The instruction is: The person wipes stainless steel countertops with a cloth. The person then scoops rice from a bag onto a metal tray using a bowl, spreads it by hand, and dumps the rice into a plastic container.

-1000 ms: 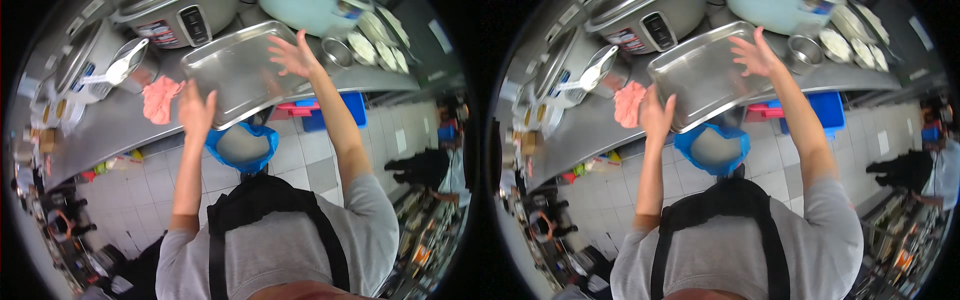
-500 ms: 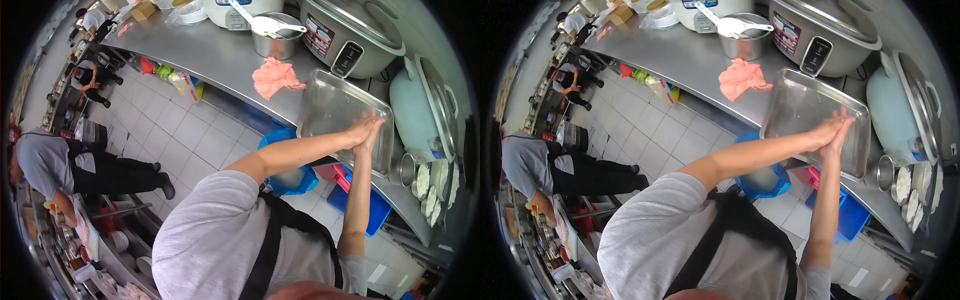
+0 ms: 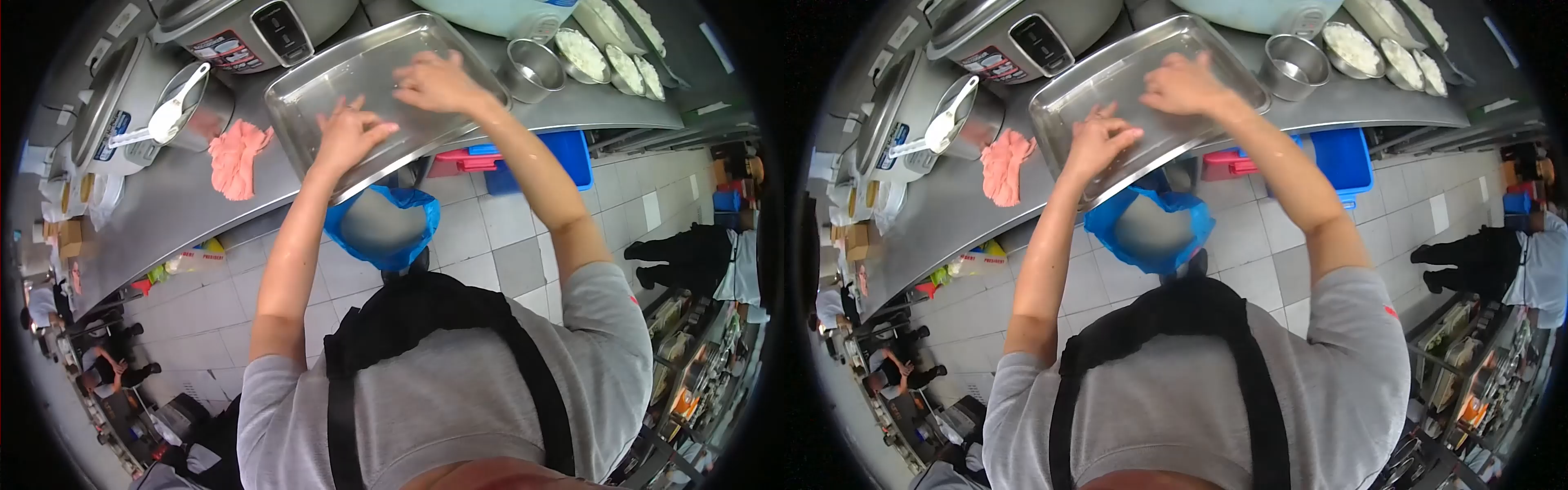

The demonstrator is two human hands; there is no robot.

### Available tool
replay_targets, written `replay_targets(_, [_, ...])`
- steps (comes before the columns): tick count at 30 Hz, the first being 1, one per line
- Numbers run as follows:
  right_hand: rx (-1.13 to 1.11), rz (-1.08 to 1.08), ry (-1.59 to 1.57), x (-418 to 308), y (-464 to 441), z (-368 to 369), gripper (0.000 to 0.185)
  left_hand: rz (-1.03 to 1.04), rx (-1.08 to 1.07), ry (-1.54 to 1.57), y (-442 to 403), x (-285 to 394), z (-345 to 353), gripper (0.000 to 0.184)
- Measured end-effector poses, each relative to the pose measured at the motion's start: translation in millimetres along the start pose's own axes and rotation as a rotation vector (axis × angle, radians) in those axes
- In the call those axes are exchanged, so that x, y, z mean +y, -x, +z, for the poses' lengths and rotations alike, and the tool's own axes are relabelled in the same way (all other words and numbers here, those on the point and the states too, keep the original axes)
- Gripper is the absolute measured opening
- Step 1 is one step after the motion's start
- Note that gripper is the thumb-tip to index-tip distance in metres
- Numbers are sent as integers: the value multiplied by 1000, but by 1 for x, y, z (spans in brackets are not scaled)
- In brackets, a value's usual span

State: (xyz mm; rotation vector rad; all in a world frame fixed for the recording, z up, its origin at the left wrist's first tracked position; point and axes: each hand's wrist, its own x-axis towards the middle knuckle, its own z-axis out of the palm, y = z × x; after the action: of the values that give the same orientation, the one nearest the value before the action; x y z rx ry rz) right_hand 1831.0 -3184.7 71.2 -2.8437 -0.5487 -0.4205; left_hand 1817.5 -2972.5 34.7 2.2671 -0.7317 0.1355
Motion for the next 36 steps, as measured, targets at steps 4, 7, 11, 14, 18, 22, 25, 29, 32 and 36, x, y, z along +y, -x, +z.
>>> replay_targets(4, [211, 389, 52, 70, 31, -36, 34, 135, 166, -140, 10, -4, -5, 22])
replay_targets(7, [343, 910, 367, 132, 67, -42, 67, -305, -89, 190, 24, -16, -29, 24])
replay_targets(11, [415, 1327, -577, 212, 111, 0, 41, 205, 61, -345, 44, -47, -53, 32])
replay_targets(14, [516, 1424, -1255, 200, 151, 2, 21, 116, 136, -136, 55, -84, -68, 39])
replay_targets(18, [619, 1365, -1334, 110, 231, -12, 25, 105, 9, 5, 74, -113, -73, 64])
replay_targets(22, [569, 1242, -1562, 0, 310, 22, 38, 197, -179, -57, 68, -120, -78, 80])
replay_targets(25, [564, 1438, -1765, -86, 304, 65, 46, 216, -267, -71, 62, -124, -85, 79])
replay_targets(29, [118, 1552, -2011, -140, 259, 158, 52, 103, -277, -370, 76, -112, -101, 77])
replay_targets(32, [-350, 1555, -1589, -155, 211, 231, 62, 199, -225, -449, 86, -150, -97, 77])
replay_targets(36, [-523, 1412, -910, -145, 198, 346, 65, 362, -176, -624, 85, -144, -95, 74])
